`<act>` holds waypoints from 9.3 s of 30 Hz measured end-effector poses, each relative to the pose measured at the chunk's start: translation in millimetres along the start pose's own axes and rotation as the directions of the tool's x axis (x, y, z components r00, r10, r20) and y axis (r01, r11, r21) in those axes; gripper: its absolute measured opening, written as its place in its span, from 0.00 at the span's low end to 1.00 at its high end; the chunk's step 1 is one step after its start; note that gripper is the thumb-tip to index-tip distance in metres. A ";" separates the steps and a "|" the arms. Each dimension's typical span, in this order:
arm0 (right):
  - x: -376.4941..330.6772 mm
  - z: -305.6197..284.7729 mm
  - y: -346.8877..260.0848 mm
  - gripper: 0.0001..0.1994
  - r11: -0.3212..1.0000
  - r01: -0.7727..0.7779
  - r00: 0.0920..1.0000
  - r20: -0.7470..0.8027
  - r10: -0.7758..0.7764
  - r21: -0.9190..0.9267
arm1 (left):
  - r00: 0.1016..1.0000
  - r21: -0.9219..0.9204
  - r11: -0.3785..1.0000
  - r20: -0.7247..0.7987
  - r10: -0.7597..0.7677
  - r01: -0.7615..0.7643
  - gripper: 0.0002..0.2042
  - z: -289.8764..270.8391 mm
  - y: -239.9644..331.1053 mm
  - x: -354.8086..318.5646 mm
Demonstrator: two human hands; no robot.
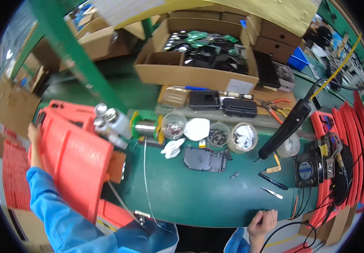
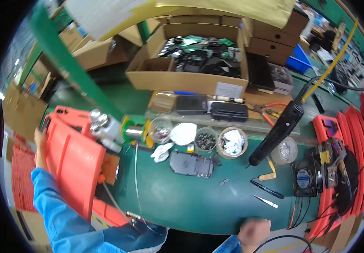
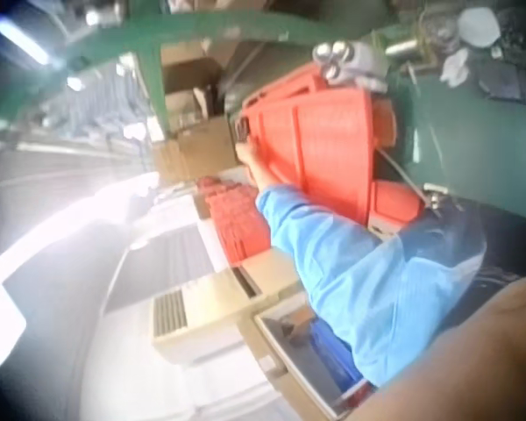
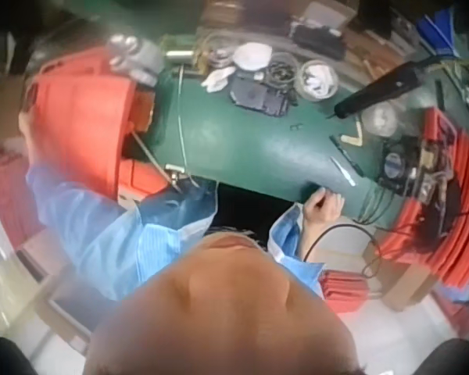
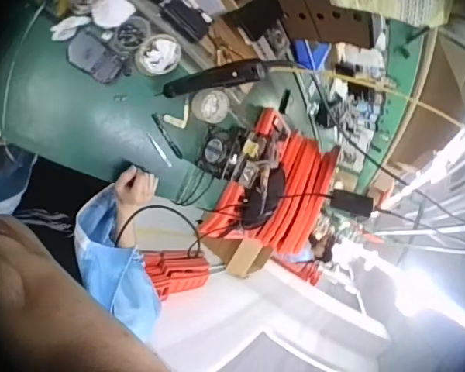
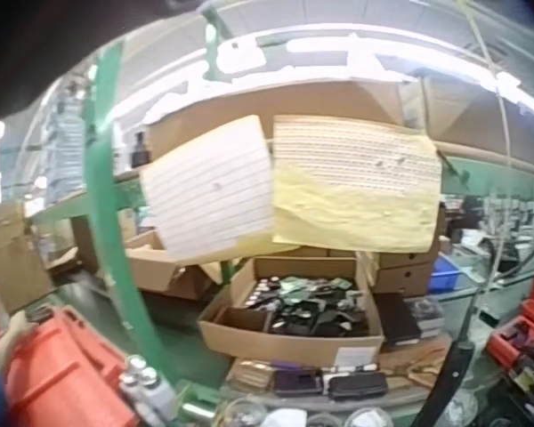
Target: Assembling and disassembling handheld electronic devices at a workbench using an electric screwdriver and tweezers.
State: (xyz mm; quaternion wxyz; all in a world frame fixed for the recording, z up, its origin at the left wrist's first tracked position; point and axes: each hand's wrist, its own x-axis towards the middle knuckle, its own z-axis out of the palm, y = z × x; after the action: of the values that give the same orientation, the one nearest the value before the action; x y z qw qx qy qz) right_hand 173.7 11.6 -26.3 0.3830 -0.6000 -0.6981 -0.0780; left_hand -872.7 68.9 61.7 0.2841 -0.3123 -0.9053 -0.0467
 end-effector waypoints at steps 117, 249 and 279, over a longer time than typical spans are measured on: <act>114.7 -15.8 -11.7 0.13 0.411 -0.113 0.989 0.142 -0.040 0.905 | 0.479 -0.962 -0.037 -0.168 0.862 -0.271 0.34 -368.5 478.0 -612.9; 122.3 5.9 -63.8 0.15 0.303 -0.130 0.985 0.159 -0.071 0.944 | 0.668 -0.973 -0.075 -0.206 0.715 -0.220 0.24 -367.5 472.0 -608.5; 85.5 -19.1 -49.4 0.21 0.093 -0.180 0.954 0.197 -0.224 0.979 | 0.570 -0.966 -0.055 -0.196 0.798 -0.254 0.36 -364.9 466.9 -612.3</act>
State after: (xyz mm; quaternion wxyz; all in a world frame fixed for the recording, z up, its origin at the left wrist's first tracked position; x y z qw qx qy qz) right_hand 138.9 54.0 58.0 0.5751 -0.1775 -0.6245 0.4977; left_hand -25.2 17.2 -10.2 -0.1891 -0.7513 -0.4971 -0.3908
